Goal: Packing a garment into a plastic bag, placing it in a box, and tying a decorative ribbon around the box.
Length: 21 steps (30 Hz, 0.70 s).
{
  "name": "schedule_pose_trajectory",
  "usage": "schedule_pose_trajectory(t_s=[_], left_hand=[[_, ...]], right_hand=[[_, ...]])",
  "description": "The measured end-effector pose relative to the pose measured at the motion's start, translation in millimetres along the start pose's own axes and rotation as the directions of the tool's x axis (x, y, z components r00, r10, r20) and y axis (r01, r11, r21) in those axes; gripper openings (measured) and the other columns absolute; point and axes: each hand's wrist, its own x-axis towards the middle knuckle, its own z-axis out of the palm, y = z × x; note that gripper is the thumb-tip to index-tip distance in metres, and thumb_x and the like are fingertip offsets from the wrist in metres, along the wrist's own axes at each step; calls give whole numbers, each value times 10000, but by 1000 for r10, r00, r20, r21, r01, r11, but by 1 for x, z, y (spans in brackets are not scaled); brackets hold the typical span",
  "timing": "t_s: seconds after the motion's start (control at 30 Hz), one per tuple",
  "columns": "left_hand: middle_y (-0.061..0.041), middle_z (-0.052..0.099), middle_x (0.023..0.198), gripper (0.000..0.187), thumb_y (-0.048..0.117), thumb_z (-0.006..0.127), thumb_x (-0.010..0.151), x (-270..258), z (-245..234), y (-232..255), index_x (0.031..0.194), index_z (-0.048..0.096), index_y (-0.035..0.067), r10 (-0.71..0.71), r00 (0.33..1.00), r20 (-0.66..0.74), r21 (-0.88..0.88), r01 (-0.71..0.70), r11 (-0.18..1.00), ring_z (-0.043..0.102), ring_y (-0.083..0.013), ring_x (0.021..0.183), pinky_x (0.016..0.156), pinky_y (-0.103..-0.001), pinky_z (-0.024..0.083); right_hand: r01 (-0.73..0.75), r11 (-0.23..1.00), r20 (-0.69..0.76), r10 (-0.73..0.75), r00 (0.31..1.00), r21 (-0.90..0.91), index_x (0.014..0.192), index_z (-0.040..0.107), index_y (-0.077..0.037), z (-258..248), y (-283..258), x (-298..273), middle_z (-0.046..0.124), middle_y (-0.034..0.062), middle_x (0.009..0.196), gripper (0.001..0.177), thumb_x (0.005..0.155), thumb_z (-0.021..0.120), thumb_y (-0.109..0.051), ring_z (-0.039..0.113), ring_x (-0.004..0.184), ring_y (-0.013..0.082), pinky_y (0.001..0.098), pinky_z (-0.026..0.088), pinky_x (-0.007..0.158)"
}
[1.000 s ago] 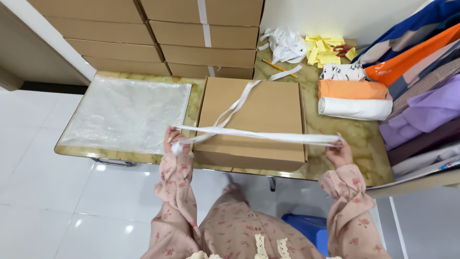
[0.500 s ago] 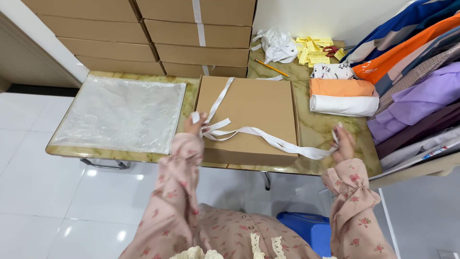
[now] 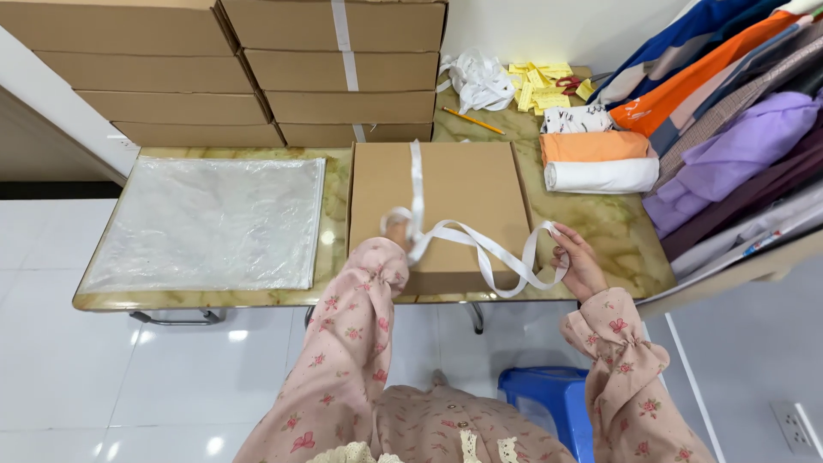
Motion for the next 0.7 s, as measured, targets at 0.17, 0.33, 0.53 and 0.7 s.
schedule_pose_trajectory(t_s=[0.17, 0.33, 0.53, 0.7], left_hand=[[-192, 516, 1349, 976, 493, 880, 707, -92, 51, 8, 1413, 321, 117, 112, 976, 188, 64, -126, 990, 660, -402, 1156, 989, -494, 534], [-171, 593, 1284, 814, 475, 854, 734, -169, 62, 27, 1353, 452, 131, 218, 904, 369, 89, -267, 959, 676, -363, 1141, 962, -461, 540], [-143, 697, 1198, 616, 450, 818, 770, -173, -19, -7, 1273, 626, 152, 335, 735, 590, 70, -459, 886, 697, -311, 1121, 925, -417, 547], [8, 665, 1110, 625, 638, 772, 784, -174, -9, 7, 1320, 596, 367, 589, 768, 251, -181, -560, 808, 712, -209, 1057, 896, -345, 584]], right_hand=[[-13, 999, 39, 14, 999, -31, 1214, 612, -162, 12, 24, -20, 633, -74, 1058, 274, 954, 694, -136, 506, 662, -32, 88, 347, 475], [-26, 991, 55, 33, 998, -129, 1245, 644, -139, 44, 26, -73, 618, -66, 1044, 308, 945, 711, -128, 552, 716, -3, 102, 382, 503], [-54, 981, 109, 75, 991, -185, 1309, 637, -107, 55, 30, -139, 621, -51, 1015, 372, 940, 689, -100, 573, 722, 5, 89, 362, 500], [1, 957, 222, 66, 973, -289, 1316, 632, -50, 68, 31, -186, 633, -26, 1017, 385, 932, 645, -65, 491, 578, 0, 118, 296, 409]])
